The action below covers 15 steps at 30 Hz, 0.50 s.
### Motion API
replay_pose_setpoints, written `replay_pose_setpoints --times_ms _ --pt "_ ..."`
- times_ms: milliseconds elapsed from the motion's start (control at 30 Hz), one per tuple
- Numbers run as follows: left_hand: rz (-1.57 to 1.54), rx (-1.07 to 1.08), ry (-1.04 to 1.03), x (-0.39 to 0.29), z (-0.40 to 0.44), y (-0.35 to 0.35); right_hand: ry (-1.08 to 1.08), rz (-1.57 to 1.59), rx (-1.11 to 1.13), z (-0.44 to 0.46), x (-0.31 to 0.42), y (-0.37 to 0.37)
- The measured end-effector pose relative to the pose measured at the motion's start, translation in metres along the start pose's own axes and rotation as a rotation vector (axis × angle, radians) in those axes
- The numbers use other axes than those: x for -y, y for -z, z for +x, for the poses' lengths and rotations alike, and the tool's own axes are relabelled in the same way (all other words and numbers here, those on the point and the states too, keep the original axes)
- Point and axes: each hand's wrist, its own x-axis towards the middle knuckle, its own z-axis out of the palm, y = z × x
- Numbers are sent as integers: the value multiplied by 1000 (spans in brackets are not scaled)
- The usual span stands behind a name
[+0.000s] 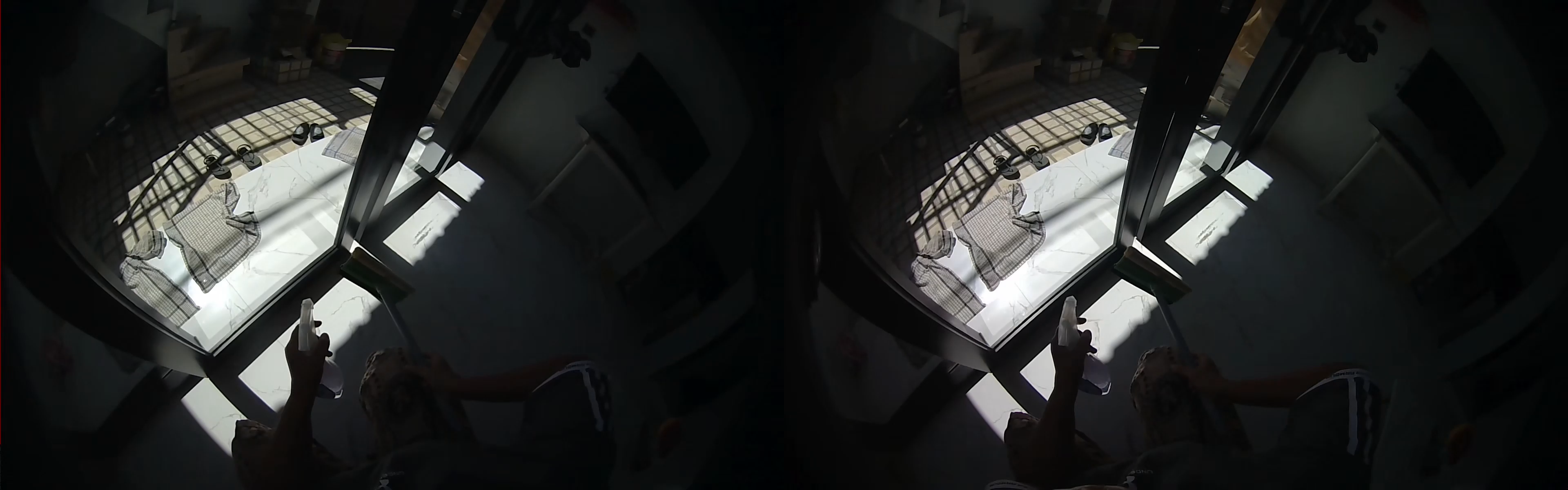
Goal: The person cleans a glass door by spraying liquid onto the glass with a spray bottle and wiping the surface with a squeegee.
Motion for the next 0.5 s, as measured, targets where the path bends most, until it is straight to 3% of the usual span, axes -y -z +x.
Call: replay_pose_setpoints --times_ms 67,167,200,500 --pt "64 68 30 8 2 -6 -120 20 -93 10 -30 6" --pt "64 107 150 22 8 -10 -363 -82 -57 -9 -7 31" --pt "27 28 98 15 9 -16 -430 -86 -68 -11 -6 36" --pt "108 171 173 41 8 -23 -680 23 -45 -74 -4 54"
